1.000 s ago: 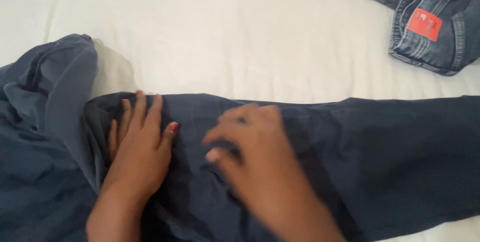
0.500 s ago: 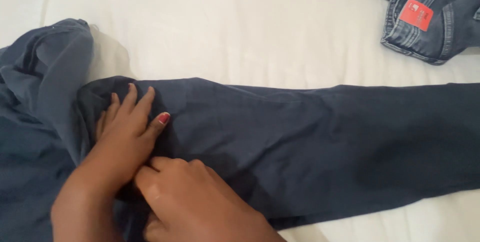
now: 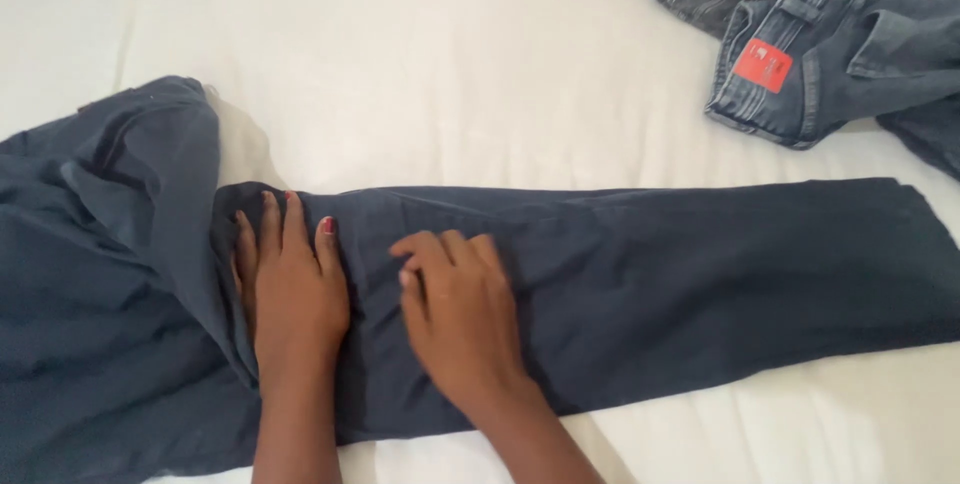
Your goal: The person folds a pair of dark blue trousers on a white bed. They align the legs, fold the garment in half lengthwise, smooth the fabric, and then fold it into a compact rectangle.
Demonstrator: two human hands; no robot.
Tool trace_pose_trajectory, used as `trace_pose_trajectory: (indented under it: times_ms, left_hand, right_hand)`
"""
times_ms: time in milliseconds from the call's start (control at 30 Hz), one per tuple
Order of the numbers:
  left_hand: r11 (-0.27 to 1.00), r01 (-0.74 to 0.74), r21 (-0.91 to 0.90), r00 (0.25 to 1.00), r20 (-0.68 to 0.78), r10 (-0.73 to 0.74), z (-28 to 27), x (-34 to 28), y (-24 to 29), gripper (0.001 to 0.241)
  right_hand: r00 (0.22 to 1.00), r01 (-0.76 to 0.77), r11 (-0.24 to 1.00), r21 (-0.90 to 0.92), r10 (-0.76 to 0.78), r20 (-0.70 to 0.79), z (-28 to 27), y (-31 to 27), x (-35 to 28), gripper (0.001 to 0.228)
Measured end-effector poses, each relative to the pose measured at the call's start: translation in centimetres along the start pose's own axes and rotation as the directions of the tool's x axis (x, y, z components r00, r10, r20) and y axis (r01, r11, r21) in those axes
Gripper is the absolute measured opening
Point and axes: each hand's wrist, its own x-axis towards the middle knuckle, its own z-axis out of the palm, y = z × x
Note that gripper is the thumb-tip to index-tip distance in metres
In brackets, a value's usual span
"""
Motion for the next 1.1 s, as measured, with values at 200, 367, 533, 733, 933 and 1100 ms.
trace_pose_trajectory:
  times_ms: [200,367,533,733,933,1100]
  left_hand:
    - [0.999,-0.050,-0.006,0.997,-0.063,0.050,-0.2,-0.7,0.3,0.045]
    - [0.871,0.125,-0.474,0.966,0.257,0.001,-2.8,-2.6,5.6,0.036]
    - [0.953,-0.176,-0.245,0.945,0.228,0.233,-0.4,-4.2,5.4,0.039]
    - [0.962,-0.270,0.049,0.962,0.061,0.267,0.3,-4.5,3.4,0.056]
    - [0.933,-0.189,0.307,0.977,-0.032,0.209,0.1,-5.5,5.5,0.055]
    - [0.911,-0.409,-0.051,0.901,0.139,0.412,1.1,-7.9,11.5,0.059]
  right_hand:
    - [0.995,-0.086,0.975,-0.203,0.095,0.035,0.1,-1.0,-2.2,0.042]
    - [0.963,0.125,0.981,-0.149,-0.084,0.255,2.7,0.6,-4.2,0.064]
    - [0.979,0.117,0.936,-0.332,-0.052,0.197,0.3,4.5,-3.7,0.083]
    - [0.958,-0.194,0.807,-0.557,0.277,0.068,-5.5,12.5,-2.6,0.097]
    - [0.881,-0.427,0.632,-0.646,0.453,-0.139,-7.3,13.8,-2.7,0.088]
    - [0.980,-0.161,0.713,-0.682,0.198,-0.024,-1.7,11.2,-5.8,0.073]
